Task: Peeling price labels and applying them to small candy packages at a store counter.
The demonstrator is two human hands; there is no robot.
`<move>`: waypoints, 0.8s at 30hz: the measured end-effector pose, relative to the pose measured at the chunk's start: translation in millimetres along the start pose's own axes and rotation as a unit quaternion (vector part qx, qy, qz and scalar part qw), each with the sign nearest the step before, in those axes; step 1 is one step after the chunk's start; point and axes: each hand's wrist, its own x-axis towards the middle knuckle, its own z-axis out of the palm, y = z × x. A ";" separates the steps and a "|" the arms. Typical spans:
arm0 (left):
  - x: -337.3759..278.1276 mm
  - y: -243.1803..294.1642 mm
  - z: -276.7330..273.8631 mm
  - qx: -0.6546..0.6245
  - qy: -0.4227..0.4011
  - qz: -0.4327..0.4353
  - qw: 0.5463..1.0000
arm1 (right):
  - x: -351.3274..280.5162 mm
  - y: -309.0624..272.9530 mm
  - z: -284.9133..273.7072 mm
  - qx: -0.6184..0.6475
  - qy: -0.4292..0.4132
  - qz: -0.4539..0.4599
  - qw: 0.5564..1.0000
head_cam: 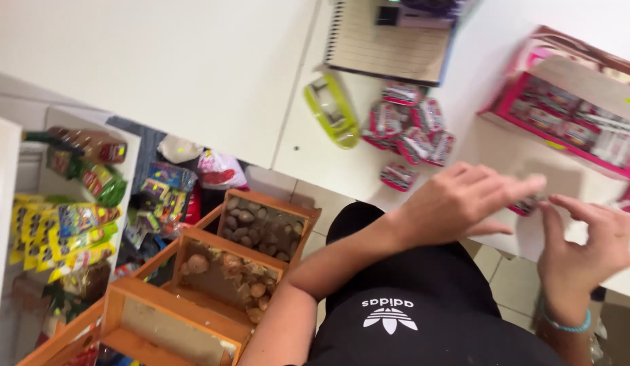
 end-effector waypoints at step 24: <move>-96.5 -118.3 -118.2 0.188 0.234 -0.178 0.937 | 142.9 -201.6 181.9 0.165 -0.327 0.215 0.905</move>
